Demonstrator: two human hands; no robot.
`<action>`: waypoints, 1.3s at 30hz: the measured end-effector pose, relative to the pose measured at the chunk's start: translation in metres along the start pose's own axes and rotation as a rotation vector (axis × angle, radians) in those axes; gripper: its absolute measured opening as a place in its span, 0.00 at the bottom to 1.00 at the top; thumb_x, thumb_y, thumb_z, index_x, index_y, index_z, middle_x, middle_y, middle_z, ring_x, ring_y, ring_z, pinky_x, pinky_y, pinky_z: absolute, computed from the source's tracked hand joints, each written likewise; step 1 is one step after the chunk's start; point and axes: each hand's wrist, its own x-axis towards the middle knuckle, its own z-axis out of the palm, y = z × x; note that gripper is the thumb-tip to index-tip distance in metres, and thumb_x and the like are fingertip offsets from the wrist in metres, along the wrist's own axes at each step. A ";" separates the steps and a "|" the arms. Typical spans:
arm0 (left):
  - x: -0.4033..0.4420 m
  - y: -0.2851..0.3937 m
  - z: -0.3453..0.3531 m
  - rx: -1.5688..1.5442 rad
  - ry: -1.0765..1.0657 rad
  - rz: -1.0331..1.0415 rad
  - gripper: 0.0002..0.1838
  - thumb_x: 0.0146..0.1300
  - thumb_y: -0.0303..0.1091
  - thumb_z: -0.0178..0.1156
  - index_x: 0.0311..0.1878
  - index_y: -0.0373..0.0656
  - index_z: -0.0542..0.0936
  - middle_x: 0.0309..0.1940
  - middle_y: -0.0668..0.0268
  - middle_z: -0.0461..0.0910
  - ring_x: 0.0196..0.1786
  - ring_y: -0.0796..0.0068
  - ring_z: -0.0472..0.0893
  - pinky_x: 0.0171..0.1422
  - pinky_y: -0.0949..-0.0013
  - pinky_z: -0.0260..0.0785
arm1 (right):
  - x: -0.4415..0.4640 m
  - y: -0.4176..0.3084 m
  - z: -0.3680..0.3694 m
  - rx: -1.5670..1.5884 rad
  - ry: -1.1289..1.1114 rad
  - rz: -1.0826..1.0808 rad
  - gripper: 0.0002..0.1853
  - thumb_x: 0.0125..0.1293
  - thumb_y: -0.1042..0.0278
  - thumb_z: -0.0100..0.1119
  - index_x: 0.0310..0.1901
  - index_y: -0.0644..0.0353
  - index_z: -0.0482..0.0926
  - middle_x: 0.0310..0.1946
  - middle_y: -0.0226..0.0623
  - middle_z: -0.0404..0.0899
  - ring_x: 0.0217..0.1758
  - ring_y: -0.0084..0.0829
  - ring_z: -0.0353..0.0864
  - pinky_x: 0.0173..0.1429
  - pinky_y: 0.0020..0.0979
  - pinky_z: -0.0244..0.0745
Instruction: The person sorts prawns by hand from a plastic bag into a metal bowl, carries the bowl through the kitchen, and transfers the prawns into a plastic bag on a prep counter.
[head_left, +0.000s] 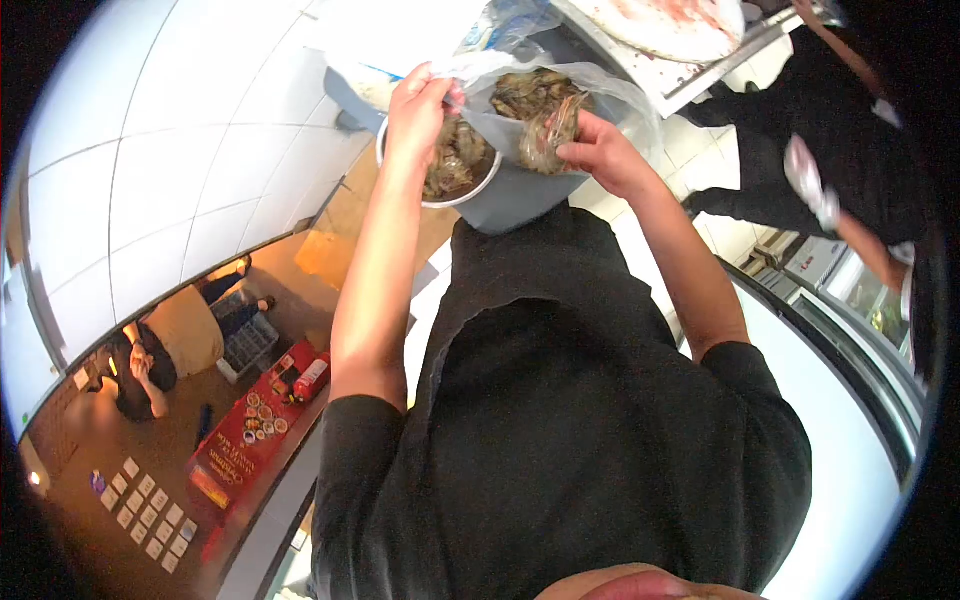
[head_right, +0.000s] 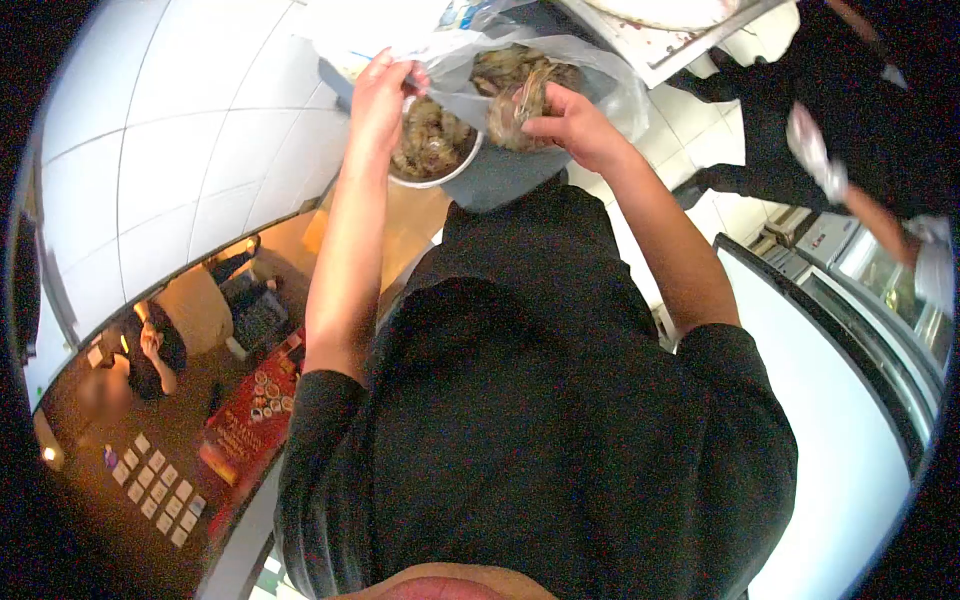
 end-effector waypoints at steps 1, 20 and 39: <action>0.001 0.000 -0.004 0.014 -0.006 -0.002 0.08 0.63 0.26 0.50 0.41 0.40 0.78 0.27 0.70 0.77 0.30 0.80 0.75 0.34 0.74 0.66 | 0.000 -0.005 0.014 -0.096 -0.067 0.025 0.22 0.57 0.79 0.59 0.55 0.59 0.72 0.45 0.32 0.79 0.46 0.26 0.78 0.51 0.30 0.73; -0.016 -0.008 -0.031 -0.026 0.042 -0.052 0.07 0.64 0.27 0.49 0.40 0.41 0.77 0.29 0.68 0.78 0.34 0.79 0.76 0.37 0.75 0.68 | 0.013 0.021 -0.037 -1.197 -0.020 -0.114 0.12 0.61 0.63 0.55 0.40 0.62 0.80 0.36 0.45 0.82 0.39 0.44 0.81 0.45 0.37 0.75; -0.040 -0.016 0.014 -0.140 -0.051 -0.089 0.09 0.66 0.26 0.46 0.45 0.39 0.75 0.28 0.67 0.74 0.31 0.76 0.74 0.35 0.73 0.66 | 0.005 0.087 -0.097 -1.551 0.303 0.007 0.13 0.52 0.69 0.56 0.41 0.58 0.80 0.39 0.49 0.80 0.44 0.48 0.79 0.48 0.45 0.74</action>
